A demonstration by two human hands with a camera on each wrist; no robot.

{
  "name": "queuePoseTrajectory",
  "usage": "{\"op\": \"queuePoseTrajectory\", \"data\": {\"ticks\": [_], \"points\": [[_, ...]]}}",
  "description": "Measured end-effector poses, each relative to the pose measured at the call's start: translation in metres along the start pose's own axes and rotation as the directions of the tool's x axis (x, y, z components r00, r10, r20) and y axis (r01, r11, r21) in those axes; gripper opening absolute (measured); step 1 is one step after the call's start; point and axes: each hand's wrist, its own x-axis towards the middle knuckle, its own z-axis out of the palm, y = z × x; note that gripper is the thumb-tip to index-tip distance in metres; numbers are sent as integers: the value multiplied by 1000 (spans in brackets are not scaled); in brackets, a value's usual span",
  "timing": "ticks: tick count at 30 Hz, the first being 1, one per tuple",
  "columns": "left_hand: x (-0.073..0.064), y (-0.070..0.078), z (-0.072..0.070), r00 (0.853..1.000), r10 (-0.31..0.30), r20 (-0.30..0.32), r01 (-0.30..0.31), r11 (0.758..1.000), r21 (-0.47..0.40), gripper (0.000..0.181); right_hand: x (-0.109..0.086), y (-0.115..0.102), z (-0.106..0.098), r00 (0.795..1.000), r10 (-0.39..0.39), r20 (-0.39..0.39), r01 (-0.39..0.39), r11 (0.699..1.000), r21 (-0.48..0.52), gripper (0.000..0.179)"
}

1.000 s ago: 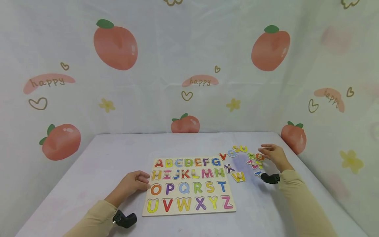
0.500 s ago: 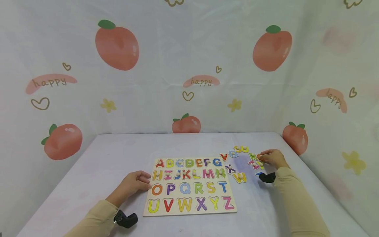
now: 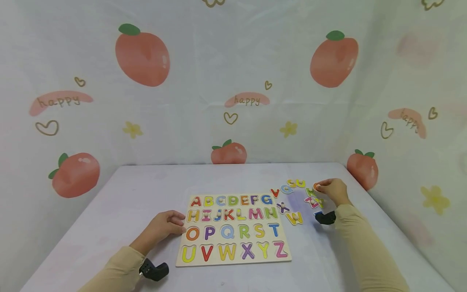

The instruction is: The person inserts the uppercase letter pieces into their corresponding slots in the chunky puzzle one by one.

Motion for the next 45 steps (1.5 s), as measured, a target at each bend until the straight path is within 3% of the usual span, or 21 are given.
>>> {"op": "queuePoseTrajectory", "data": {"ticks": [6, 13, 17, 24, 29, 38, 41, 45], "points": [[1, -1, 1, 1000, -6, -2, 6, 1000, -2, 42, -2, -35, 15, 995, -66, 81, 62, 997, 47, 37], [2, -2, 2, 1000, 2, -1, -2, 1000, -6, 42, -26, -93, 47, 969, -192, 159, 181, 980, 81, 32], [2, -4, 2, 1000, 0, 0, 0, 1000, -9, 42, -47, -127, 69, 944, -256, 209, 233, 964, 129, 25], [3, -6, 3, 1000, -4, 2, 4, 1000, -10, 42, -86, -172, 111, 874, -371, 314, 304, 922, 241, 15], [2, -6, 4, 1000, 0, 2, 0, 1000, -21, 42, -112, -192, 139, 830, -397, 391, 320, 914, 250, 11], [4, -7, 0, 1000, 16, 5, -16, 1000, -7, 44, -148, -218, 183, 771, -430, 470, 351, 902, 250, 8], [4, -7, 0, 1000, 25, 9, -25, 1000, -6, 45, -155, -220, 196, 760, -425, 491, 340, 905, 257, 7], [5, -6, 0, 999, 36, 13, -36, 999, -14, 45, -159, -221, 209, 764, -402, 505, 307, 915, 263, 7]]}}
